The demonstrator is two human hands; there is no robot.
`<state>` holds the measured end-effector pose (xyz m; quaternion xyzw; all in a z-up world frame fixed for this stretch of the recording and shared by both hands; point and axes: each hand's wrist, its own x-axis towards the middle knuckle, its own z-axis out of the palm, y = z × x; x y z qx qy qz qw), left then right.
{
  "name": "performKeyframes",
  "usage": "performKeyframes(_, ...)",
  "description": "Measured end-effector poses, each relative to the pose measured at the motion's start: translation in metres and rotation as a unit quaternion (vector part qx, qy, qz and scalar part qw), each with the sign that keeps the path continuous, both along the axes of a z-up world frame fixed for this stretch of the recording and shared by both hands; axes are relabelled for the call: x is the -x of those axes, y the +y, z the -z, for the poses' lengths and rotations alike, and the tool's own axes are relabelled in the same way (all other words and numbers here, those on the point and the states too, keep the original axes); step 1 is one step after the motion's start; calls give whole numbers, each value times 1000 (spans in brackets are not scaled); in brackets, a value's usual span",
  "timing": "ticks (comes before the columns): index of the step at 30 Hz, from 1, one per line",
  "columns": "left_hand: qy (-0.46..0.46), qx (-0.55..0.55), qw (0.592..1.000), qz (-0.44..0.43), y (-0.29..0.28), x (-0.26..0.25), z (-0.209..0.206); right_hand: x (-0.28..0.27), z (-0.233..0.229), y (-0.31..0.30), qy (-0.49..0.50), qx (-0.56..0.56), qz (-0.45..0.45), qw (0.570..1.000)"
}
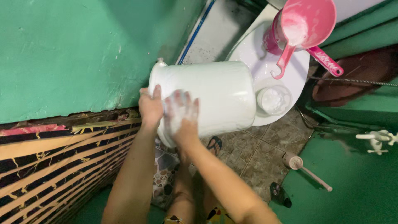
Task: The person scrubs the interior and exterior of a plastic bucket using a soapy sponge, then rinses it with a handheld sprayer.
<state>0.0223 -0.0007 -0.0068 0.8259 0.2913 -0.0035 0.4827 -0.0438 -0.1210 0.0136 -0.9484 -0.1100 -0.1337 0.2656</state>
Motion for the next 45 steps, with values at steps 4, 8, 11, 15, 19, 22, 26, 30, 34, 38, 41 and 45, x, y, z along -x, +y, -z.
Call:
performKeyframes(4, -13, 50, 999, -16, 10, 0, 10, -6, 7, -19, 69, 48, -6, 996)
performKeyframes(8, -5, 9, 1000, -19, 21, 5, 32, -33, 12, -125, -23, 56, 156, 986)
performKeyframes(11, -47, -3, 999, -10, 27, 17, 55, -43, 3, -168, 78, -103, 287, 949)
performKeyframes(15, -24, -27, 998, -47, 35, 17, 71, -21, 21, -153, 158, -283, 379, 867)
performKeyframes(19, -70, -78, 994, -13, 38, 12, 59, 23, 40, -140, -114, -140, 249, 951)
performKeyframes(22, -24, -69, 997, 16, 33, 4, 26, 20, 27, -138, -152, -41, 180, 971)
performKeyframes(26, -76, -105, 990, 48, 12, 5, -6, -44, -8, -142, -35, 12, 146, 989)
performKeyframes(30, -50, -145, 988, 15, 1, 1, -12, -110, -31, -170, 112, -72, 198, 971)
performKeyframes(34, -19, -105, 994, -17, 8, 2, -5, -58, -14, -162, 59, -100, 201, 973)
performKeyframes(38, 13, -128, 992, -3, 16, -1, 4, 44, 16, -153, 11, -134, 239, 962)
performKeyframes(41, -87, -68, 994, -5, 8, 3, 1, 48, 29, -171, 35, -125, 223, 966)
performKeyframes(45, -68, -126, 990, 14, 1, 11, -11, -26, 45, -195, 55, -68, 206, 975)
